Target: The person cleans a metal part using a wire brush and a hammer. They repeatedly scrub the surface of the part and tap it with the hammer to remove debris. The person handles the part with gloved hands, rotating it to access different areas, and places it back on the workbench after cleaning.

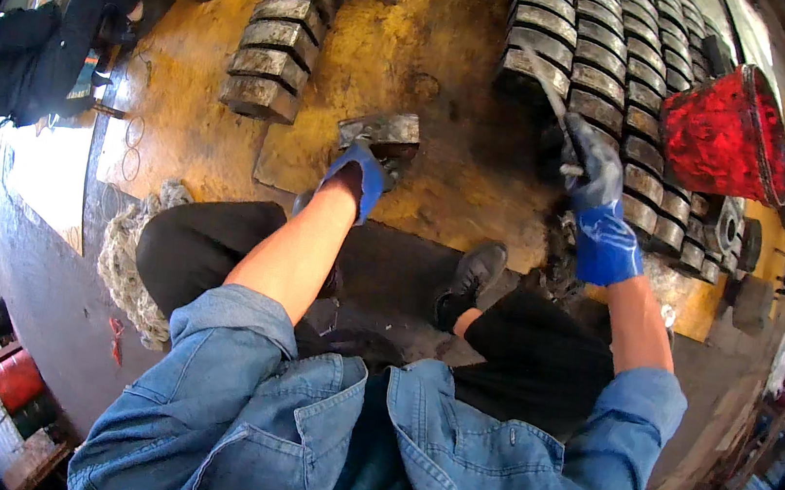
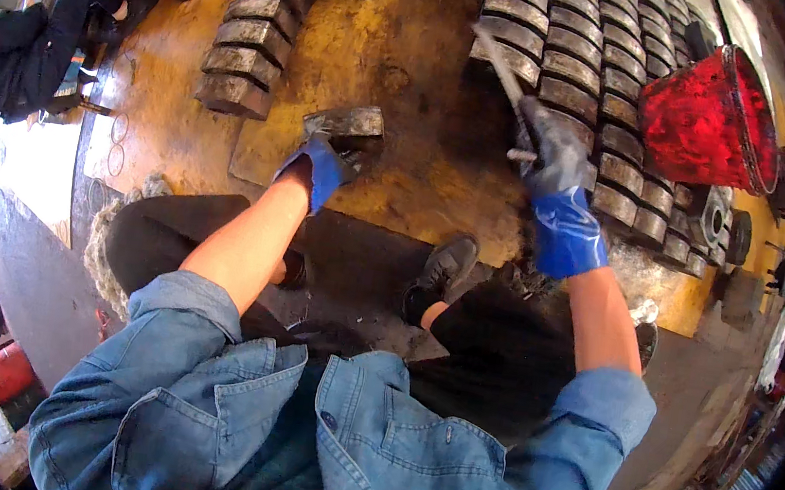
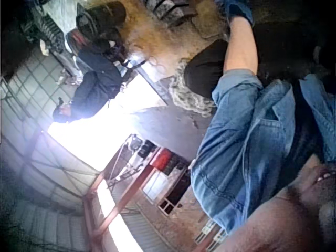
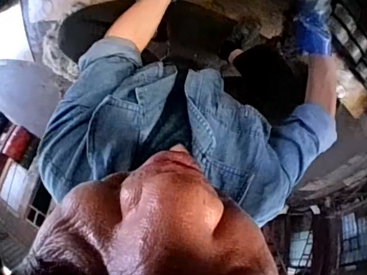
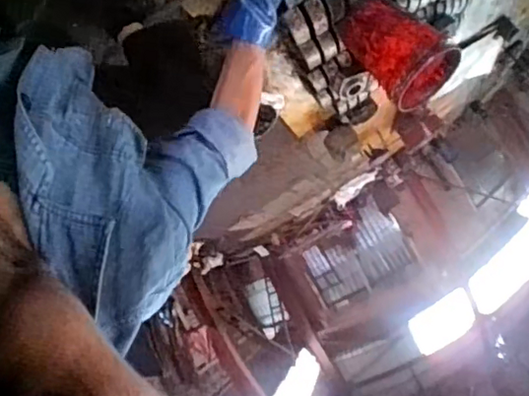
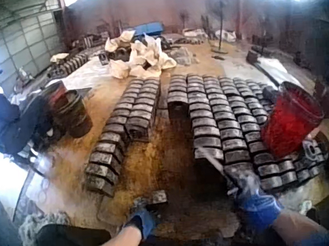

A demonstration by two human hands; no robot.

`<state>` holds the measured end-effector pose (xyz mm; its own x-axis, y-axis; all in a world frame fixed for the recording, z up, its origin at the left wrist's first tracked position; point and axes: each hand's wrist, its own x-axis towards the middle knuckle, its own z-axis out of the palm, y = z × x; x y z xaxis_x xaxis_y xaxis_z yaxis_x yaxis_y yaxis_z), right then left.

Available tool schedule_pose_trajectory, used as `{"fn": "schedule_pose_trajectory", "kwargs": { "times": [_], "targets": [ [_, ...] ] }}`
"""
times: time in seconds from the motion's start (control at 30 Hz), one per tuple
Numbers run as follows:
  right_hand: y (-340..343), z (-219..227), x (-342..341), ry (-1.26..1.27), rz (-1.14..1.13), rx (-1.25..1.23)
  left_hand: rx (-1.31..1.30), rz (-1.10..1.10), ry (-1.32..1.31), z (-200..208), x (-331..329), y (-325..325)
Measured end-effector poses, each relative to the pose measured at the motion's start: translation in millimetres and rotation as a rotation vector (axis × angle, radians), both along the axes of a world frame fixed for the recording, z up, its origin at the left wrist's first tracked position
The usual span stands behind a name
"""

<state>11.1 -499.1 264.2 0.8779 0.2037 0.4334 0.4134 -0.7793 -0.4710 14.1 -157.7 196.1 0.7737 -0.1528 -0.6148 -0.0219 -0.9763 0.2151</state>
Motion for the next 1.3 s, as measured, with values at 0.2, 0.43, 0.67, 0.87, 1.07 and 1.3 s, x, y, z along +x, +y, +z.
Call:
{"fn": "schedule_pose_trajectory", "kwargs": {
  "times": [0.2,0.43,0.67,0.87,1.07,1.3],
  "targets": [
    [61,17,-64,0.441,0.210,-0.360,-1.508,0.984,0.390,-59,18,57],
    [144,-10,-98,0.822,0.291,-0.744,-1.777,1.106,0.329,70,65,97],
    [190,-61,-83,0.688,0.215,-0.763,-1.912,0.925,0.127,125,54,167],
    [214,-68,-53,0.712,0.159,-0.854,-1.890,0.781,-0.020,146,50,191],
    [172,-106,-58,0.659,0.077,-0.461,-1.860,0.681,-0.101,154,53,188],
    [180,-91,-30,1.137,-0.269,0.249,-1.806,0.634,-0.181,167,51,175]
  ]
}}
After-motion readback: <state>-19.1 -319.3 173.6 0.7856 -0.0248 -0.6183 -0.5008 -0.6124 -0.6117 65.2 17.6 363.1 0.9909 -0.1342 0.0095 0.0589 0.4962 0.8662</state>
